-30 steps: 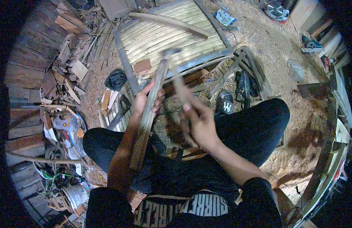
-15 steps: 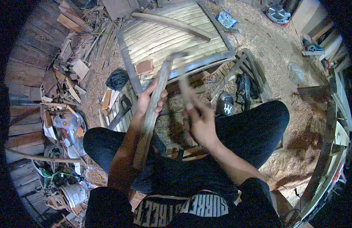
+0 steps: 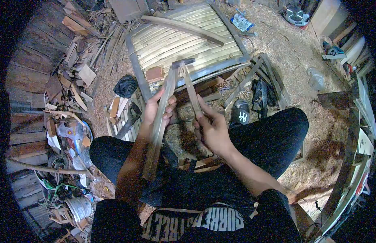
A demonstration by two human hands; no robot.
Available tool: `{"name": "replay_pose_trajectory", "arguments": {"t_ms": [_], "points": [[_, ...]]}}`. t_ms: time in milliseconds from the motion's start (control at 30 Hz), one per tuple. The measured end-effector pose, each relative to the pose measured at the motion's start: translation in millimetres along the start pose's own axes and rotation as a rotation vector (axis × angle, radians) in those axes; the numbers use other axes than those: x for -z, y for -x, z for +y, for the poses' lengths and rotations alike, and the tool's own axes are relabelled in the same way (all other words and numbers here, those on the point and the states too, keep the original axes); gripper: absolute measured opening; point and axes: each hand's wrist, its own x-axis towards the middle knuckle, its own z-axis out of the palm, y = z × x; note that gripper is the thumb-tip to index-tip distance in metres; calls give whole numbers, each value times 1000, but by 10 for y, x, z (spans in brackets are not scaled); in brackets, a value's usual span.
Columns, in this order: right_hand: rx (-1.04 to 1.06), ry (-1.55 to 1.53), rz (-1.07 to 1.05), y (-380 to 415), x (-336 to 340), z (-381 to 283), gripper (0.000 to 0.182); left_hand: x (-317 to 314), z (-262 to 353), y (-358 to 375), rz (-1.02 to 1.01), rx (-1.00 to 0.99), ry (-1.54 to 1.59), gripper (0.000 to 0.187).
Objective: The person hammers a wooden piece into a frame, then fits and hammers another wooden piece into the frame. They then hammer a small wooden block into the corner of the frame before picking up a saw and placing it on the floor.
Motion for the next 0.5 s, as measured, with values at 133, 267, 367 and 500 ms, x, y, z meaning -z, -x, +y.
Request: {"name": "replay_pose_trajectory", "arguments": {"t_ms": [133,267,367,500], "points": [[-13,-111,102,66,-21,-130,57,10,-14,-25,-10,-50,-99,46],[-87,182,-84,106,-87,-145,45,19,-19,-26,84,-15,-141,50],[60,-14,109,63,-158,-60,50,-23,25,-17,126,5,-176,48],[132,-84,218,-27,-119,-34,56,-12,-20,-29,54,-43,-145,61]]}}
